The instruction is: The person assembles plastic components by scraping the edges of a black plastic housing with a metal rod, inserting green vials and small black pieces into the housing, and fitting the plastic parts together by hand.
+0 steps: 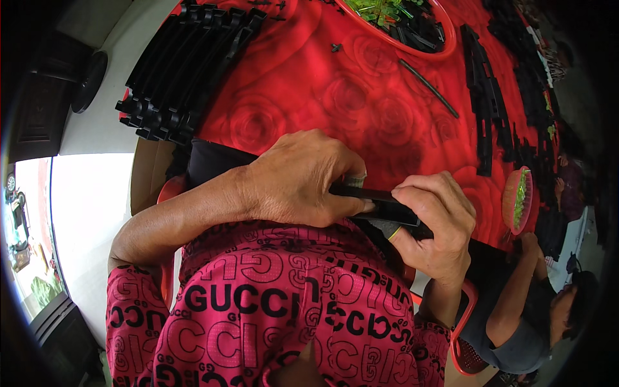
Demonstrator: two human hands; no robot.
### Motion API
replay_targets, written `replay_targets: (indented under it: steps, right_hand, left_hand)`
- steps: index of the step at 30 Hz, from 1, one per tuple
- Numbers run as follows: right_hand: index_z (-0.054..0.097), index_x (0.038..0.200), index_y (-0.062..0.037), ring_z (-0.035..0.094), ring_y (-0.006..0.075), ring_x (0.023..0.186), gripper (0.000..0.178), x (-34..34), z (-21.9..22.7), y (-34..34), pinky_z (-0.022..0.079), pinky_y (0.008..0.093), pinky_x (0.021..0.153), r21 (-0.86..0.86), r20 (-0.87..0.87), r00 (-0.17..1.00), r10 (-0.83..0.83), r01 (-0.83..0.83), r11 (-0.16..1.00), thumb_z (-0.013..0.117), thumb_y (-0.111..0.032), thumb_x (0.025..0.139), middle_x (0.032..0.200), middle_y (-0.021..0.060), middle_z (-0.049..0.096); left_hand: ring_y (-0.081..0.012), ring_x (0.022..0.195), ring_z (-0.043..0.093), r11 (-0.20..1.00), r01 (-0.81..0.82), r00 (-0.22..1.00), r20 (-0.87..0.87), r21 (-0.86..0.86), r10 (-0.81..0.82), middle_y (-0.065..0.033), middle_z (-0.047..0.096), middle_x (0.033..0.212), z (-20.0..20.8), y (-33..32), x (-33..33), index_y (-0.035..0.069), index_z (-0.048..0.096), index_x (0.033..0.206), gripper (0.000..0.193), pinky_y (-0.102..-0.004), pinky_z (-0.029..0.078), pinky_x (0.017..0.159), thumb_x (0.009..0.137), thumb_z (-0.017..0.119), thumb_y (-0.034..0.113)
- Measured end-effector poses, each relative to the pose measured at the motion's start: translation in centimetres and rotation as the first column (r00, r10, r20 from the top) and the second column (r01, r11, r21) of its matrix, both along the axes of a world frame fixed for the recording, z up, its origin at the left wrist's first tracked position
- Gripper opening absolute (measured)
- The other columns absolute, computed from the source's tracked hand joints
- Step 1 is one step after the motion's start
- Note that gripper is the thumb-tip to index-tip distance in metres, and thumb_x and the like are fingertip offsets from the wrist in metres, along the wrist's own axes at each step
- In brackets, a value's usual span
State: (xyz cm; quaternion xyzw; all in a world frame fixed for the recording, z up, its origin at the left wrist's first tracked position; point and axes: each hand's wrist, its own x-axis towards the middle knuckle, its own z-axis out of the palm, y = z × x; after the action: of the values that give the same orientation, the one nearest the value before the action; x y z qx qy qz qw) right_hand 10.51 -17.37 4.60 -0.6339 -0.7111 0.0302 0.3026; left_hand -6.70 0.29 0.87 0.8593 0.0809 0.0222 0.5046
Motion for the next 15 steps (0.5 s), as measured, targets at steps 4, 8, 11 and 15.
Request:
replay_targets:
  steps: [4,8,11,15]
  right_hand:
    - [0.071,0.093,-0.0039,0.063,0.0250,0.072,0.041,-0.2,0.2,-0.2,0.051,0.0372,0.061,-0.013,0.008,1.000,-0.021,0.021,1.000,0.079,0.001,0.054,0.090,0.0068,0.066]
    - [0.071,0.093,-0.0046,0.063,0.0249,0.072,0.042,0.0,0.2,-0.2,0.051,0.0371,0.059,-0.010,0.006,1.000,-0.006,0.006,1.000,0.081,0.000,0.053,0.090,0.0067,0.066]
    - [0.071,0.093,-0.0050,0.063,0.0244,0.072,0.044,-0.4,-0.1,-0.5,0.050,0.0370,0.058,0.003,-0.011,1.000,-0.006,0.006,1.000,0.082,-0.001,0.051,0.090,0.0065,0.067]
    - [0.072,0.094,-0.0050,0.064,0.0237,0.071,0.044,-0.1,-0.8,-0.5,0.050,0.0363,0.058,-0.016,-0.028,1.000,-0.006,0.006,1.000,0.083,0.000,0.052,0.089,0.0063,0.067]
  left_hand:
    - [-0.0295,0.061,0.064,0.999,-0.029,0.998,-0.051,-0.042,0.027,-0.0118,0.064,0.067,0.3,-0.5,0.0,0.004,0.071,0.085,0.028,-0.0419,0.046,0.058,0.086,0.083,0.030]
    - [-0.0315,0.062,0.065,0.999,-0.022,0.993,-0.114,-0.023,0.019,-0.0126,0.065,0.067,0.7,-0.5,0.1,0.005,0.072,0.085,0.030,-0.0420,0.047,0.058,0.087,0.083,0.032]
    - [-0.0344,0.064,0.066,1.000,0.004,0.999,-0.054,0.020,-0.003,-0.0139,0.066,0.068,0.3,-0.9,-0.2,0.004,0.071,0.087,0.031,-0.0445,0.048,0.060,0.088,0.082,0.033]
    - [-0.0366,0.067,0.067,0.998,0.043,0.996,-0.074,-0.043,-0.047,-0.0163,0.068,0.073,-0.5,-0.8,-0.3,0.002,0.070,0.095,0.033,-0.0475,0.050,0.065,0.092,0.079,0.034]
